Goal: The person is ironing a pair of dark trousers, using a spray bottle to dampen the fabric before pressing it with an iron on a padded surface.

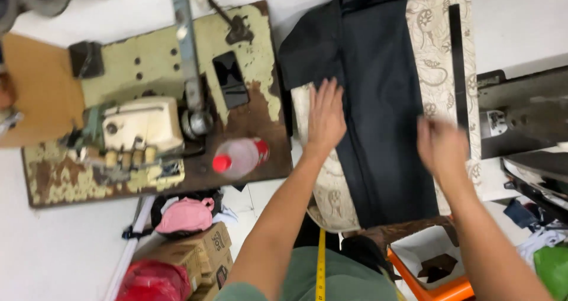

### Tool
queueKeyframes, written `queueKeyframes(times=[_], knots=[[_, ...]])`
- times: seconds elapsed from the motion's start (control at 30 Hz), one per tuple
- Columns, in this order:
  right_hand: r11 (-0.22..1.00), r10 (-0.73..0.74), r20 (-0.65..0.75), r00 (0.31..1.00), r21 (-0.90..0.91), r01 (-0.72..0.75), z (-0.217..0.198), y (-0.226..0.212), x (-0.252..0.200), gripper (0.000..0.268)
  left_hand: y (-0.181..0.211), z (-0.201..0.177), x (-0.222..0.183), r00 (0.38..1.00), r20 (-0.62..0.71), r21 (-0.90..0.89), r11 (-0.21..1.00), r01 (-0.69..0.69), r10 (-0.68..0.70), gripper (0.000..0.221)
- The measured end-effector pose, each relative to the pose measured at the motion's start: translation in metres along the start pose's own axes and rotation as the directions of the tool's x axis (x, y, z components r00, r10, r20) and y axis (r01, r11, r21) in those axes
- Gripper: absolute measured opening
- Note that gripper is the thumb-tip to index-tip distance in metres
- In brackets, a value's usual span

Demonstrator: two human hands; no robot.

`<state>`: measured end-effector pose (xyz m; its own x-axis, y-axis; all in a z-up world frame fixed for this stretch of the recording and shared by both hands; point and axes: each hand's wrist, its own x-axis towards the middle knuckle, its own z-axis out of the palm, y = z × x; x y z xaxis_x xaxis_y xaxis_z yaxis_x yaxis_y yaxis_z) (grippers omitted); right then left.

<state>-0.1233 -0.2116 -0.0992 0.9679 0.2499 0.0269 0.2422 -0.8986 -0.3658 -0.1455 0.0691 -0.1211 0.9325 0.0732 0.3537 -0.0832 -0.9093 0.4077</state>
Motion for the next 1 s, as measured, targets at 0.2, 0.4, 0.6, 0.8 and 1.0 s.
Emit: queueKeyframes(times=[0.2, 0.4, 0.6, 0.8, 1.0], knots=[[0.998, 0.038, -0.416, 0.909, 0.054, -0.017, 0.074, -0.023, 0.176, 0.027, -0.075, 0.079, 0.043, 0.978, 0.079, 0.23, 0.958, 0.172, -0.194, 0.048], [0.998, 0.039, -0.26, 0.965, 0.051, -0.027, 0.11, -0.007, 0.224, 0.028, -0.06, 0.016, 0.086, 0.937, 0.205, 0.217, 0.947, 0.238, -0.282, 0.055], [0.919, -0.096, -0.246, 0.965, -0.394, -0.009, 0.096, 0.083, 0.242, 0.028, -0.052, 0.007, 0.091, 0.867, 0.278, 0.278, 0.898, 0.34, -0.414, 0.058], [0.983, 0.033, -0.213, 0.976, 0.185, 0.007, 0.053, 0.05, 0.212, 0.025, -0.058, 0.025, 0.091, 0.878, 0.226, 0.291, 0.889, 0.353, -0.422, 0.056], [0.987, -0.156, -0.342, 0.927, -0.1, 0.129, 0.095, 0.027, 0.203, 0.022, -0.072, 0.021, 0.089, 0.943, 0.146, 0.268, 0.929, 0.254, -0.3, 0.054]])
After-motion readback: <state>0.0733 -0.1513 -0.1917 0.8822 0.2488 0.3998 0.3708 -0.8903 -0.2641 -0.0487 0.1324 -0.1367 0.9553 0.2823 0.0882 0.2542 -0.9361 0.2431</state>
